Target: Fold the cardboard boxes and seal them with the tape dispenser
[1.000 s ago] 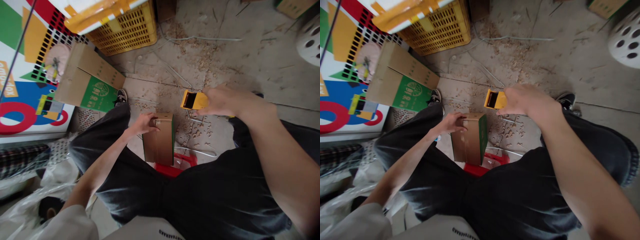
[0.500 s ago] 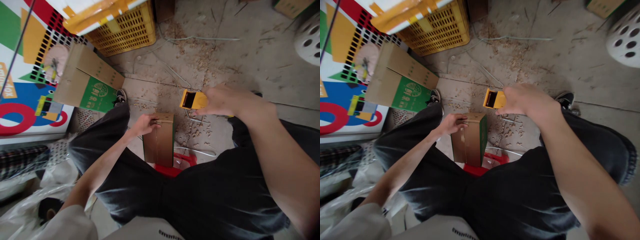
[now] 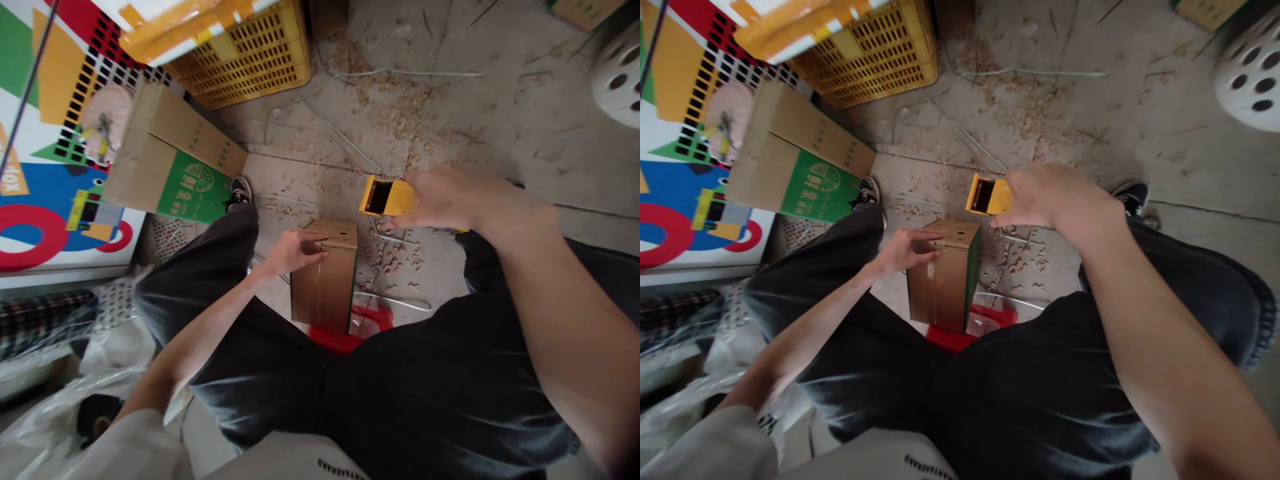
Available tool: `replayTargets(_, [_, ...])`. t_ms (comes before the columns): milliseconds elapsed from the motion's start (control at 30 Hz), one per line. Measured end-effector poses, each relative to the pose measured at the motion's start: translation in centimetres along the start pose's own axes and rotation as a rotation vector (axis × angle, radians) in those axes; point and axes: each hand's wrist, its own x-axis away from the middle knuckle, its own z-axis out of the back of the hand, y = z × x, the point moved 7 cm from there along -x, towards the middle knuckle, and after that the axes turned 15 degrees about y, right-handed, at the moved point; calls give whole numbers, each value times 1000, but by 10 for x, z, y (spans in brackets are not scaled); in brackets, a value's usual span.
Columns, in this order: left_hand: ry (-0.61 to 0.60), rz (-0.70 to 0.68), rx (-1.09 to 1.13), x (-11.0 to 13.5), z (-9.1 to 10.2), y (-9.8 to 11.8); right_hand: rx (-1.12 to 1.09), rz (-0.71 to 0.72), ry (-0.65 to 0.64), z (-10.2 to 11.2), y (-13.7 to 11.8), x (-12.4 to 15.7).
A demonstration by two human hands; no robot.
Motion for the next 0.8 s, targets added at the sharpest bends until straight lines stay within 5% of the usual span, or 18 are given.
replayTargets(800, [-224, 70, 108, -17, 0, -21, 5, 7, 9, 0, 0, 0])
